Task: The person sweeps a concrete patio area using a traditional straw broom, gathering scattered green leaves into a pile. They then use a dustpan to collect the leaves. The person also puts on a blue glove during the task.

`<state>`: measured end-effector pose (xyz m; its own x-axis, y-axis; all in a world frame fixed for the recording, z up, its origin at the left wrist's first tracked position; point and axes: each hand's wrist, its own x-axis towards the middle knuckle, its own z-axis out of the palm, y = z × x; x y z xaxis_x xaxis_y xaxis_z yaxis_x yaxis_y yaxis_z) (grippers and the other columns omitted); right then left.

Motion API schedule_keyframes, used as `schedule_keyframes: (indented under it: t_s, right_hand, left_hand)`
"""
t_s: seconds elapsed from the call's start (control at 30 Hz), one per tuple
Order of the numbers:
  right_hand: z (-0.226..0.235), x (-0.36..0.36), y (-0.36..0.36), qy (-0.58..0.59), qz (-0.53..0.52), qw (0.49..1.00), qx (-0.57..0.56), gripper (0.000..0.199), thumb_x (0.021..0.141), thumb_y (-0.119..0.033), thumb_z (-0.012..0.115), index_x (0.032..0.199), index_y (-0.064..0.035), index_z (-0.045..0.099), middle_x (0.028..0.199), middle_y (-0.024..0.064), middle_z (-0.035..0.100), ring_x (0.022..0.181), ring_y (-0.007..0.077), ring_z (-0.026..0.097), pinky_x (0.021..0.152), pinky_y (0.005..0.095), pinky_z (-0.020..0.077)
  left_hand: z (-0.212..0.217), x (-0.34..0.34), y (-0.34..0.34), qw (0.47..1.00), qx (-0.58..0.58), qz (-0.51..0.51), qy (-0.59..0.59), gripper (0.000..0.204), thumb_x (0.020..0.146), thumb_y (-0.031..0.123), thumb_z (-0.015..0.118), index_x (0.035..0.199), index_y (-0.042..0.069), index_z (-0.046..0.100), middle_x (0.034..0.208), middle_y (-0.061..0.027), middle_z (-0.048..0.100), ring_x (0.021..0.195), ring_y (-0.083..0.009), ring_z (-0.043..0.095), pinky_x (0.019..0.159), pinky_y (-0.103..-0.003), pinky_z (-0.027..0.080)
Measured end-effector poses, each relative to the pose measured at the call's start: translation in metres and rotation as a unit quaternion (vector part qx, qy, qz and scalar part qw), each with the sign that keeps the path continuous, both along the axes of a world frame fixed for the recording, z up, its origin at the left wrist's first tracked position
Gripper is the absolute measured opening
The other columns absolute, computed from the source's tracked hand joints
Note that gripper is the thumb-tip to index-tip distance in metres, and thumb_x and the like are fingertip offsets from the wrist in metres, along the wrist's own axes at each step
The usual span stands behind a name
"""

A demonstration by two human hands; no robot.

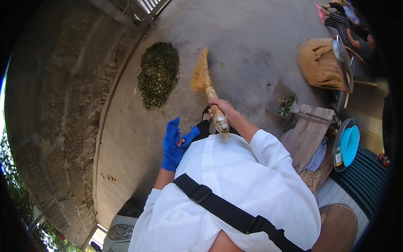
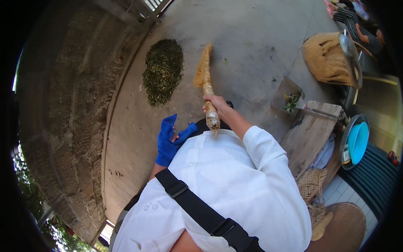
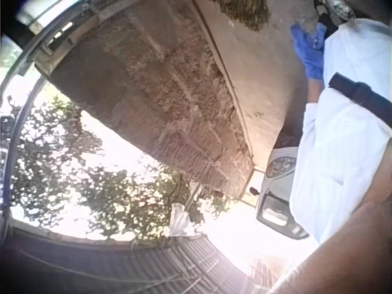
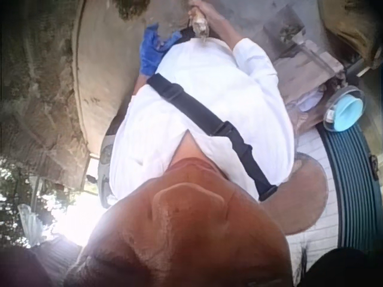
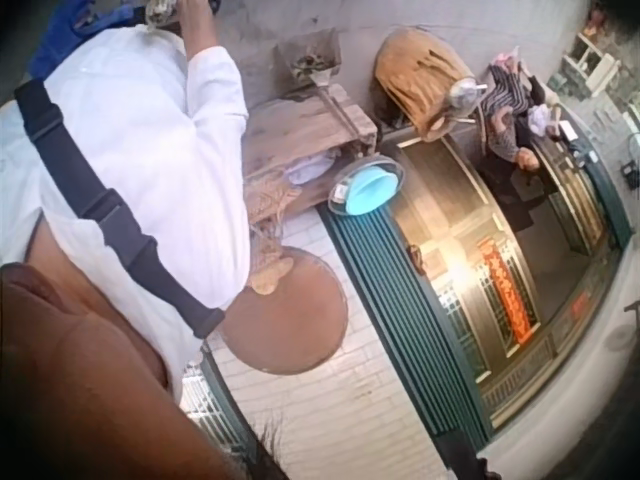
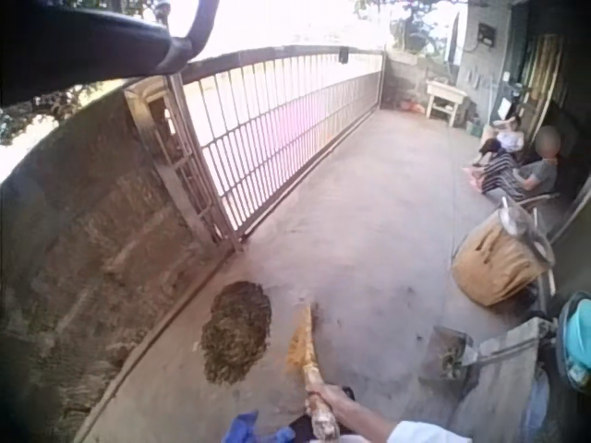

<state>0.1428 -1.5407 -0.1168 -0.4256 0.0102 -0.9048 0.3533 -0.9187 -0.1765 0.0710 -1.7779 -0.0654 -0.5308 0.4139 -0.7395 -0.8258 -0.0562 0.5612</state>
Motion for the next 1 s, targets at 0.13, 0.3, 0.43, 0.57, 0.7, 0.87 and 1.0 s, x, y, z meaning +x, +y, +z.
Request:
schedule_keyframes:
  t_s: [0.13, 0.3, 0.43, 0.57, 0.7, 0.87, 1.0]
  right_hand:
    - [-0.013, 0.051, 0.018, -0.045, -0.072, 0.996, -0.018, 0.022, 0.078, -0.012, 0.059, 0.091, -0.0012, 0.045, 0.062, 0.0113, 0.051, 0.048, 0.0205, 0.054, 0.041, 0.0343, 0.0491]
    - [0.038, 0.098, 0.002, -0.066, -0.081, 0.992, 0.066, 0.02, 0.077, -0.011, 0.06, 0.088, -0.0022, 0.045, 0.061, 0.0109, 0.051, 0.046, 0.0198, 0.053, 0.039, 0.0338, 0.0479]
    - [0.036, 0.128, 0.007, -0.053, -0.077, 0.991, 0.098, 0.02, 0.076, -0.012, 0.061, 0.087, -0.0039, 0.046, 0.06, 0.0104, 0.051, 0.045, 0.0186, 0.052, 0.038, 0.0325, 0.047]
    - [-0.001, 0.153, 0.014, -0.058, -0.109, 0.988, 0.092, 0.019, 0.077, -0.013, 0.061, 0.085, -0.0035, 0.047, 0.062, 0.0103, 0.052, 0.047, 0.0178, 0.054, 0.037, 0.0313, 0.0472]
    - [-0.017, 0.187, 0.014, -0.067, -0.212, 0.973, 0.053, 0.018, 0.077, -0.014, 0.061, 0.082, -0.0017, 0.049, 0.062, 0.0108, 0.053, 0.047, 0.0186, 0.054, 0.038, 0.0318, 0.048]
    - [0.014, 0.212, -0.006, -0.16, -0.335, 0.92, 0.125, 0.019, 0.073, -0.012, 0.062, 0.082, -0.0011, 0.049, 0.058, 0.0106, 0.052, 0.044, 0.0201, 0.054, 0.037, 0.0332, 0.0474]
    - [0.026, 0.249, -0.02, -0.164, -0.326, 0.916, 0.166, 0.018, 0.071, -0.011, 0.061, 0.083, -0.0041, 0.05, 0.058, 0.0082, 0.049, 0.044, 0.0193, 0.054, 0.036, 0.0333, 0.0465]
  left_hand:
    - [-0.006, -0.002, 0.001, 0.98, -0.041, -0.131, 0.142, 0.033, 0.089, 0.031, 0.05, 0.109, 0.005, 0.053, 0.058, 0.0005, 0.038, 0.046, -0.0077, 0.034, 0.053, -0.023, 0.038]
    - [0.018, -0.006, 0.031, 0.962, -0.048, -0.191, 0.191, 0.028, 0.09, 0.028, 0.048, 0.102, 0.003, 0.053, 0.055, 0.002, 0.035, 0.045, -0.0069, 0.032, 0.053, -0.023, 0.039]
    - [0.007, -0.008, 0.038, 0.922, -0.04, -0.294, 0.248, 0.026, 0.091, 0.026, 0.047, 0.104, 0.003, 0.052, 0.059, 0.0024, 0.037, 0.047, -0.005, 0.032, 0.056, -0.023, 0.041]
    - [0.025, -0.006, 0.072, 0.894, -0.034, -0.355, 0.271, 0.019, 0.089, 0.017, 0.049, 0.103, 0.003, 0.052, 0.067, 0.0026, 0.041, 0.048, -0.0034, 0.034, 0.055, -0.021, 0.04]
    - [0.027, -0.01, 0.095, 0.799, -0.026, -0.445, 0.404, 0.014, 0.083, 0.001, 0.053, 0.097, 0.003, 0.051, 0.07, 0.0028, 0.043, 0.049, -0.0027, 0.036, 0.052, -0.018, 0.039]
    - [0.003, -0.006, 0.106, 0.817, -0.019, -0.448, 0.363, 0.008, 0.082, 0.006, 0.055, 0.088, 0.005, 0.05, 0.062, 0.0015, 0.043, 0.048, -0.0045, 0.036, 0.051, -0.02, 0.04]
    - [0.002, 0.015, 0.117, 0.922, 0.005, -0.356, 0.152, 0.014, 0.087, 0.019, 0.05, 0.088, 0.006, 0.051, 0.058, 0.0015, 0.041, 0.046, -0.0066, 0.037, 0.051, -0.024, 0.04]
